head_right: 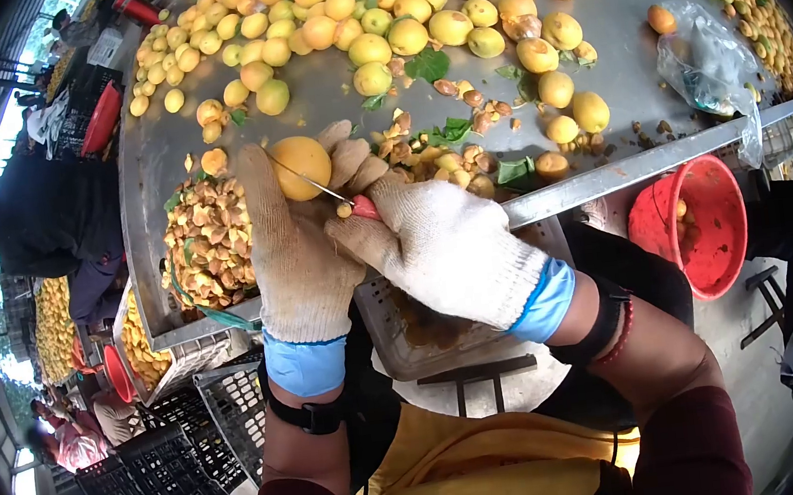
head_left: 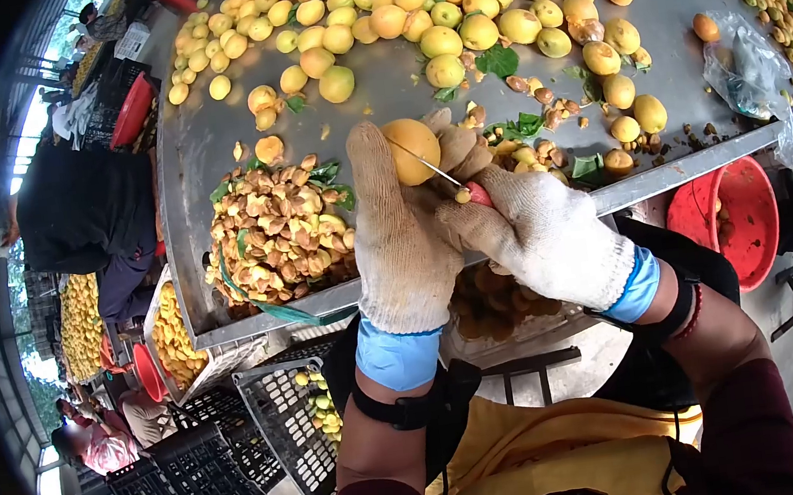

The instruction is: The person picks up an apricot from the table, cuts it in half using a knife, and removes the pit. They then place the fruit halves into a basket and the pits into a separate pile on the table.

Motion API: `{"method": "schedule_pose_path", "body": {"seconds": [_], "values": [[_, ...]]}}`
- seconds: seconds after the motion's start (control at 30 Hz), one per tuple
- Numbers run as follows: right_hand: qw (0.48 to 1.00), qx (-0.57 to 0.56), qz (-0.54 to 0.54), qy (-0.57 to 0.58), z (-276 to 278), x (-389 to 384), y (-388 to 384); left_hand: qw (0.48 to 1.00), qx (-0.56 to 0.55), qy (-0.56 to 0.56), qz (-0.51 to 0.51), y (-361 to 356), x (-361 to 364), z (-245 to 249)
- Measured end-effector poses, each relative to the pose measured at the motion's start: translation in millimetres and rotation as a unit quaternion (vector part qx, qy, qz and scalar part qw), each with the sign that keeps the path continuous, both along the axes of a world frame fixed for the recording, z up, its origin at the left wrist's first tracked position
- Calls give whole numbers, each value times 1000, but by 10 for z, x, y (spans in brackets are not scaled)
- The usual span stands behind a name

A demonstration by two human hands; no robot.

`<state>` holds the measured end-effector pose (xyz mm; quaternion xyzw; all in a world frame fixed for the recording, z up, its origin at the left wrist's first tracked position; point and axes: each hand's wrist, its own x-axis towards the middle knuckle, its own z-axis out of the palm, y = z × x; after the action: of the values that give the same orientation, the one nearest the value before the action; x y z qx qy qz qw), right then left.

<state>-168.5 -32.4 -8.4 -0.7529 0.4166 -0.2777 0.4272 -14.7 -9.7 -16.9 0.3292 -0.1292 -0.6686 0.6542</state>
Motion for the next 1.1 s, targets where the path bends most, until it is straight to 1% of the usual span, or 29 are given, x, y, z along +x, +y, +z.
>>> {"method": "schedule_pose_path", "body": {"seconds": [0.03,0.07,0.1,0.13,0.17,0.2,0.23,0.27,0.33,0.37,0.4,0.43,0.47,0.5,0.53,0.6,0.63,0.67,0.73,0.8,0.87,0.93,1.0,1.03,1.07,1.1], "values": [[999,43,0,7,68,-29,-5,1000,1,1,0,-9,48,23],[996,87,1,14,105,-52,-9,936,-88,-341,13,-12,124,86],[989,148,1,20,98,-80,-28,750,-166,-639,24,-6,161,123],[989,148,0,21,88,-82,-19,751,-166,-639,24,-8,147,127],[991,133,3,26,75,-80,-10,872,-108,-476,33,-21,126,128],[992,118,5,33,67,-78,2,955,-45,-291,38,-32,101,120],[998,65,0,14,74,-57,20,969,-64,-236,40,-33,80,61],[998,66,1,16,7,-44,23,969,-63,-235,41,-39,62,-31],[992,-81,-40,88,-111,16,-30,987,-13,-136,84,-133,-1,-62],[992,-58,-22,111,-91,-26,-27,989,6,-120,84,-92,-28,-14],[992,-61,-25,112,-65,-46,-22,989,3,-119,82,-63,-28,60],[995,-44,-17,91,-47,-62,-21,973,8,-226,35,-33,7,118],[997,-31,-7,69,-16,-71,-29,944,11,-330,-10,-16,28,148],[996,-13,6,93,38,-98,-22,941,7,-337,5,-18,12,109],[996,-41,2,79,-19,-101,-26,941,-4,-337,8,-28,5,55],[998,-20,10,65,-144,-39,-70,980,21,-195,32,-33,-24,-39],[996,8,23,88,-123,-46,-87,986,48,-145,62,-38,-61,-54],[996,5,22,88,-82,-43,-96,986,45,-145,62,-34,-80,-45],[998,60,31,7,5,-37,-80,993,36,-95,53,-14,-113,-24],[997,76,34,-4,10,-38,-59,995,28,-84,50,3,-133,-29],[992,122,32,3,-54,-35,-49,996,21,-76,49,29,-118,-34],[991,132,36,0,-64,-25,-48,997,0,-65,30,29,-107,-37],[977,186,58,-90,-20,-22,-36,996,-2,-84,31,36,-99,-18],[958,275,54,-60,90,-28,-43,993,0,-111,30,44,-94,2],[957,277,55,-59,94,-41,-64,990,2,-137,30,47,-85,12],[982,177,61,-17,86,-68,-89,990,4,-137,31,41,-58,11]]}}
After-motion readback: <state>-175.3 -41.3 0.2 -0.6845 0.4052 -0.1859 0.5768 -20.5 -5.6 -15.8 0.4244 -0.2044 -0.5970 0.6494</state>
